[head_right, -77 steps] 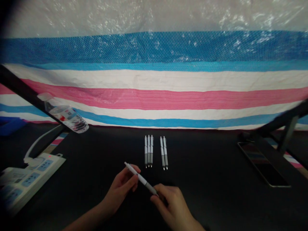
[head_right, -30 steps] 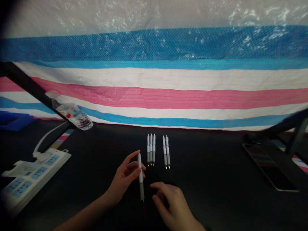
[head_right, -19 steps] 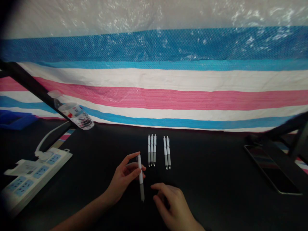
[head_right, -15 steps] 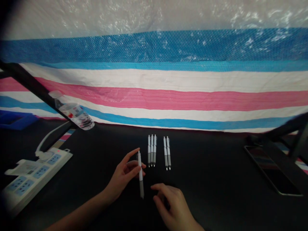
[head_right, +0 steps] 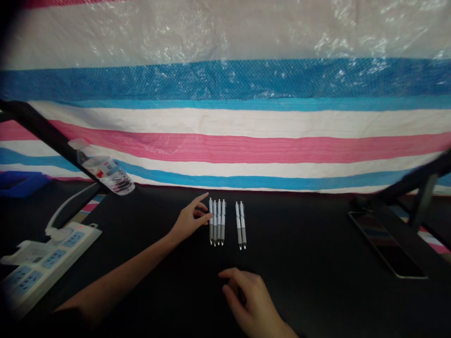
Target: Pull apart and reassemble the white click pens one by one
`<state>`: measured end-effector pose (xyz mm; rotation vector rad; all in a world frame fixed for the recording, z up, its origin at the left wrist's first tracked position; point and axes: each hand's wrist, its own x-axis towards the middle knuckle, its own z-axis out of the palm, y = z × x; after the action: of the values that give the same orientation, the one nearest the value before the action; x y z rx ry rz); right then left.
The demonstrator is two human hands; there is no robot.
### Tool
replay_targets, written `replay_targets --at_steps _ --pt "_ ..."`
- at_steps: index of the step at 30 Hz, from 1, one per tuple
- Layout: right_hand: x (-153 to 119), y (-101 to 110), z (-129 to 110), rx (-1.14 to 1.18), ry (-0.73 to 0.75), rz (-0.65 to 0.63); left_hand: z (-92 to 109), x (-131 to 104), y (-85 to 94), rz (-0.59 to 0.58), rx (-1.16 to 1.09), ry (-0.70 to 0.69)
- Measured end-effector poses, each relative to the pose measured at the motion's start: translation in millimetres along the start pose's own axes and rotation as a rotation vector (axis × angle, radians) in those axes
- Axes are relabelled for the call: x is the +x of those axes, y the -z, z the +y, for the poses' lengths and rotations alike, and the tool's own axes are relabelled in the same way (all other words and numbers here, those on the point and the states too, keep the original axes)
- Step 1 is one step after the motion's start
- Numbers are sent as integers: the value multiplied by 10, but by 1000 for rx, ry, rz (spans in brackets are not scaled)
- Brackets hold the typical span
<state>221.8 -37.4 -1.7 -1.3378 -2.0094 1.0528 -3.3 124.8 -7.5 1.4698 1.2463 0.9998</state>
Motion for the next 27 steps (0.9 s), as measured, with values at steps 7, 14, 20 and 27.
replay_targets --at_steps 7,14,20,27 --pt "19 38 3 31 8 32 -6 -85 38 -52 33 5" --pt "128 345 -12 -240 187 46 130 -507 100 -118 10 45" --pt "320 332 283 -939 478 137 339 -913 -13 -196 -75 74" --pt "339 310 315 -936 643 182 373 -1064 -158 -162 -83 14"
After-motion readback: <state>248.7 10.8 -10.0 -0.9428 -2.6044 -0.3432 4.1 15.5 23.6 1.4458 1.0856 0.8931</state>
